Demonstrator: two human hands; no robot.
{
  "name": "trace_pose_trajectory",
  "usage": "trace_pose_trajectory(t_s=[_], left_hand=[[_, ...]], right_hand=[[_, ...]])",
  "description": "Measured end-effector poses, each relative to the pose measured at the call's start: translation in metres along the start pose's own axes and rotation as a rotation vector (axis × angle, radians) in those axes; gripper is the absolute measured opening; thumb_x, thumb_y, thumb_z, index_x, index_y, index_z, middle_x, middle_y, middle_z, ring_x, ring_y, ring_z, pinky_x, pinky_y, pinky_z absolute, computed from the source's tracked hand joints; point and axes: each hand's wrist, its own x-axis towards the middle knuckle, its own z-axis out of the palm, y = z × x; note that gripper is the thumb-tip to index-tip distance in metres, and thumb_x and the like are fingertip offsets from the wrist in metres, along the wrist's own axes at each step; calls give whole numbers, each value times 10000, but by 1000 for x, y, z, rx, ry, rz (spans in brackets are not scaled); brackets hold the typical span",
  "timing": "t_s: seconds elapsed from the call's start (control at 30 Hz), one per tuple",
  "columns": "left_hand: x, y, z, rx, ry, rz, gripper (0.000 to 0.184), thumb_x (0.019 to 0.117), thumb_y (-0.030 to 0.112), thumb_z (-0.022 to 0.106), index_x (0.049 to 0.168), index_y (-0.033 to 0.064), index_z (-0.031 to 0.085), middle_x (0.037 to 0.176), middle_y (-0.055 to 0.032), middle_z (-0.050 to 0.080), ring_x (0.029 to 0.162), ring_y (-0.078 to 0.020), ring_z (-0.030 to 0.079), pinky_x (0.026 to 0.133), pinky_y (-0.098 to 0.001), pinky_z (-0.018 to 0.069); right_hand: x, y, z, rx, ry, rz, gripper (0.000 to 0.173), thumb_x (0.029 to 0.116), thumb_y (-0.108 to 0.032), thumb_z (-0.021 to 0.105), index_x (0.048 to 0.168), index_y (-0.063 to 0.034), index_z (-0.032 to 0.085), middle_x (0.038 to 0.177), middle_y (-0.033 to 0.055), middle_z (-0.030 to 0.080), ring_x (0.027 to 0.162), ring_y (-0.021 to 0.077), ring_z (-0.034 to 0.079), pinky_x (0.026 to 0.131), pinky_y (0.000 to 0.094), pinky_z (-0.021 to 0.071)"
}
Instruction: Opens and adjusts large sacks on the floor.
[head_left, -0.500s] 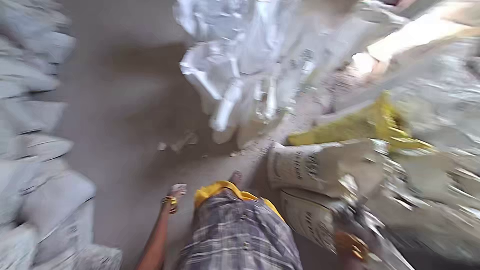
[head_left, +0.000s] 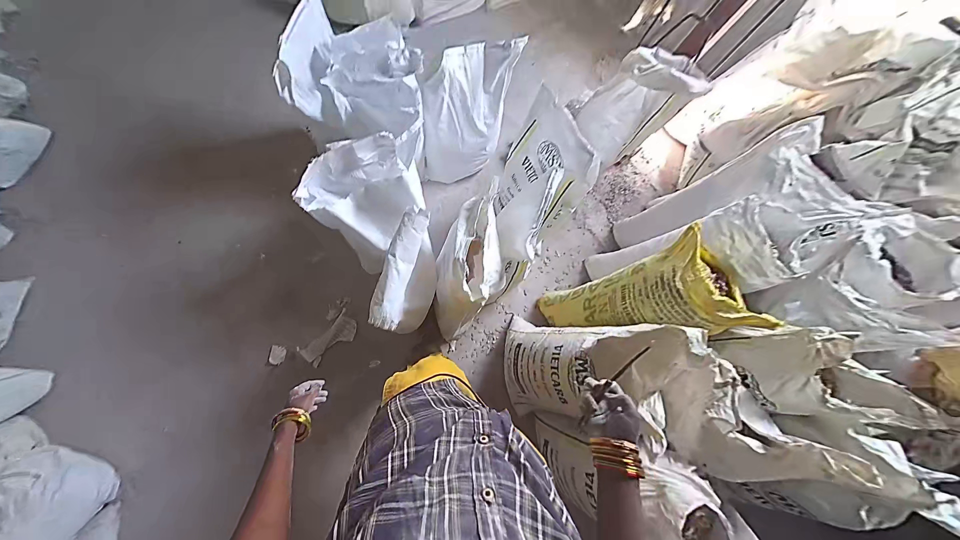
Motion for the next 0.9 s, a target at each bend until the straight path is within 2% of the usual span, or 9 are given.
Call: trace_pose_trajectory(t_s=[0.1,0.2,0.27,0.37,0.53,0.6,0.67,0.77,0.9], left_hand=[[51,25,9,45,-34,-29,390,1124,200,414,1434,-12,520,1322,-268,623,1102,-315,657,937,-442,503],[117,47,36,104,-66,317,424,1095,220,458,1288,-138,578,1070,-336,693,853,-333,734,710,-425,599],[101,125,57,41,-120,97,406,1119,217,442,1409,-52,534,1290,-295,640,1112,-361,668,955,-485,513],[73,242,101,-21,-166,111,383,1121,172,425,1422,-45,519,1337,-283,612,1165,-342,644,1003,-451,489],[33,372,179,23,-442,236,358,1116,121,408,1370,-91,545,1290,-264,641,1141,-278,653,1002,-385,493],[27,406,221,-45,-526,238,357,1112,116,416,1369,-96,545,1318,-260,625,1170,-275,635,1016,-377,482],[34,420,268,-99,-584,236,392,1109,137,431,1412,-97,511,1417,-270,570,1302,-317,575,1094,-422,441],[60,429,334,-93,-606,198,481,1130,216,392,1503,-87,405,1591,-267,386,1503,-358,351,1226,-488,275],[107,410,399,-141,-507,141,514,1147,242,289,1537,-88,349,1628,-264,323,1538,-320,294,1264,-429,202]], right_hand=[[29,-5,26,-29,6,-42,330,1066,-109,213,930,-141,513,615,-79,575,455,7,509,410,146,396],[63,-20,46,-198,46,-80,257,1077,-105,316,967,-105,549,580,-95,495,445,-7,471,422,153,412],[70,-34,74,-333,166,-35,160,1082,-139,406,1027,-82,546,608,-69,476,453,4,471,425,168,422],[92,-47,120,-465,201,61,261,1087,-138,454,1269,36,524,878,69,560,650,80,534,595,235,472],[140,-21,202,-443,21,152,163,1068,-34,419,1124,30,558,586,-36,501,438,35,479,437,201,446],[167,-3,241,-385,-106,230,228,1074,-3,391,1218,74,550,716,49,644,567,107,636,565,267,568],[199,27,276,-368,-181,312,284,1070,18,397,1314,106,515,1020,180,702,846,183,705,766,317,585],[256,82,318,-428,-275,363,347,1056,32,438,1389,109,496,1403,249,561,1236,248,580,1044,368,472],[311,131,349,-545,-318,404,373,1059,19,446,1420,104,484,1425,252,538,1254,240,547,1077,359,426]])
